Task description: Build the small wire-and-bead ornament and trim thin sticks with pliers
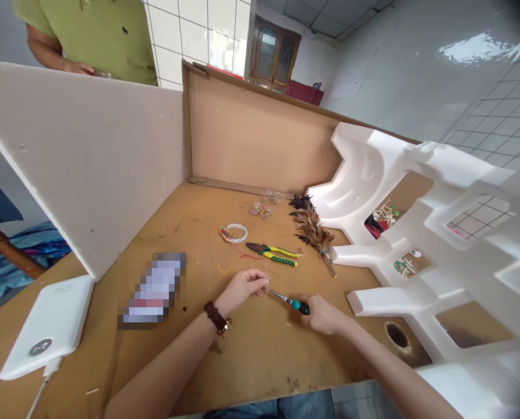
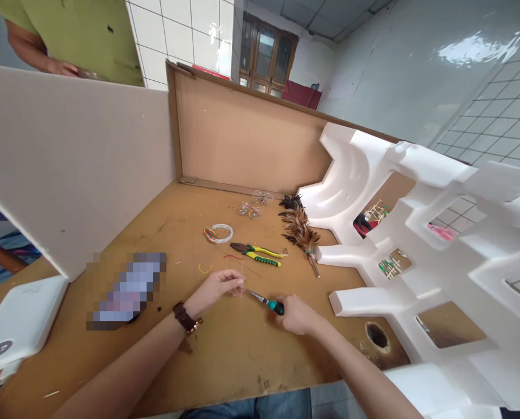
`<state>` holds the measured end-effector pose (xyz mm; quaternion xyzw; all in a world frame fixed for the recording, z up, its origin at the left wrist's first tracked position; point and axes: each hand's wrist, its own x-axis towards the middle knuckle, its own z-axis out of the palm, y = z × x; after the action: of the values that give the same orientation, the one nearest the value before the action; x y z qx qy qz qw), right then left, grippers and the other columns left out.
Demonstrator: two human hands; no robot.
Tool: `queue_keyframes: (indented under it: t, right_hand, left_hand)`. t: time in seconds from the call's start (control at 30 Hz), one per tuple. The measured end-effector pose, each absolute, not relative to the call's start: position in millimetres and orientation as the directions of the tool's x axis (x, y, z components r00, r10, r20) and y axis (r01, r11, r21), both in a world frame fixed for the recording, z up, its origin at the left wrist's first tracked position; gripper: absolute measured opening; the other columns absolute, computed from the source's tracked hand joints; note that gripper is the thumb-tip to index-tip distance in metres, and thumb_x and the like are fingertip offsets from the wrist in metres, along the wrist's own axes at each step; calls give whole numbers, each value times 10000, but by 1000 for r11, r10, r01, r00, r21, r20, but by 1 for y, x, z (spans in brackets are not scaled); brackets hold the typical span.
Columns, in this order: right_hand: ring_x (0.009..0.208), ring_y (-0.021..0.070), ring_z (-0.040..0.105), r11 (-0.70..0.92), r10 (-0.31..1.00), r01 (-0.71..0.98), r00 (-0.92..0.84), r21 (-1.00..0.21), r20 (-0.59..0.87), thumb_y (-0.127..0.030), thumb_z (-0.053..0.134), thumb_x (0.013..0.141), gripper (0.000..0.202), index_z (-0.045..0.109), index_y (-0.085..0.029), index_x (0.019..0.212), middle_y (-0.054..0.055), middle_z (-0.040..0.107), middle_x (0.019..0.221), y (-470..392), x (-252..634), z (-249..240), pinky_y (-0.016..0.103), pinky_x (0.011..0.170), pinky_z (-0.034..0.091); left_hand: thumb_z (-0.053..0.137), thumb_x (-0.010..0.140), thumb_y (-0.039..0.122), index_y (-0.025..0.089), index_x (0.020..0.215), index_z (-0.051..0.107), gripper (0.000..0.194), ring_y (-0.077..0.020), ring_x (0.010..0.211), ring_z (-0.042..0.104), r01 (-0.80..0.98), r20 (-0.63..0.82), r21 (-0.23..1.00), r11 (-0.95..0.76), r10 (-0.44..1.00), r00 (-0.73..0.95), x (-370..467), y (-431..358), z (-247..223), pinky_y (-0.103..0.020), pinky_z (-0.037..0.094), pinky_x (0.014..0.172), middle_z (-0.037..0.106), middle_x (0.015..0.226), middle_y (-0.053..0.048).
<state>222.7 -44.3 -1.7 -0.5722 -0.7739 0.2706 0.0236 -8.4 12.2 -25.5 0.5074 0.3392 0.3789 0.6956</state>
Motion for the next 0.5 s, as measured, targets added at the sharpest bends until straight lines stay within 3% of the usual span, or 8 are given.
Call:
queue_keyframes:
  t: [0.13, 0.3, 0.5]
  right_hand:
    - [515, 91, 387, 256, 864, 883, -392, -393, -315, -196, 511, 650, 131, 543, -187, 777, -22, 511, 616, -54, 209, 1, 200, 486, 240]
    - [499, 92, 362, 318, 831, 903, -412, -288, -375, -243, 526, 654, 121, 554, -185, 756, -15, 497, 597, -59, 196, 7, 206, 470, 221]
    - [477, 78, 340, 309, 809, 903, -415, -299, -415, -225, 528, 656, 106, 542, -185, 753, -29, 472, 581, -57, 196, 9, 204, 449, 207]
  left_hand:
    - [670, 601, 372, 115, 736, 601, 298, -102, 552, 528, -112, -76, 985, 133, 910, 408, -4, 15, -34, -206, 419, 500, 568, 599, -1]
    - [652, 622, 360, 105, 756, 614, 291, -77, 505, 485, -38, -84, 992, 118, 865, 495, 4, 8, -44, -201, 414, 495, 551, 570, 13]
    - [666, 604, 415, 101, 779, 619, 363, -73, 502, 485, -86, -82, 983, 161, 810, 581, 1, 10, -45, -210, 422, 495, 559, 610, 7]
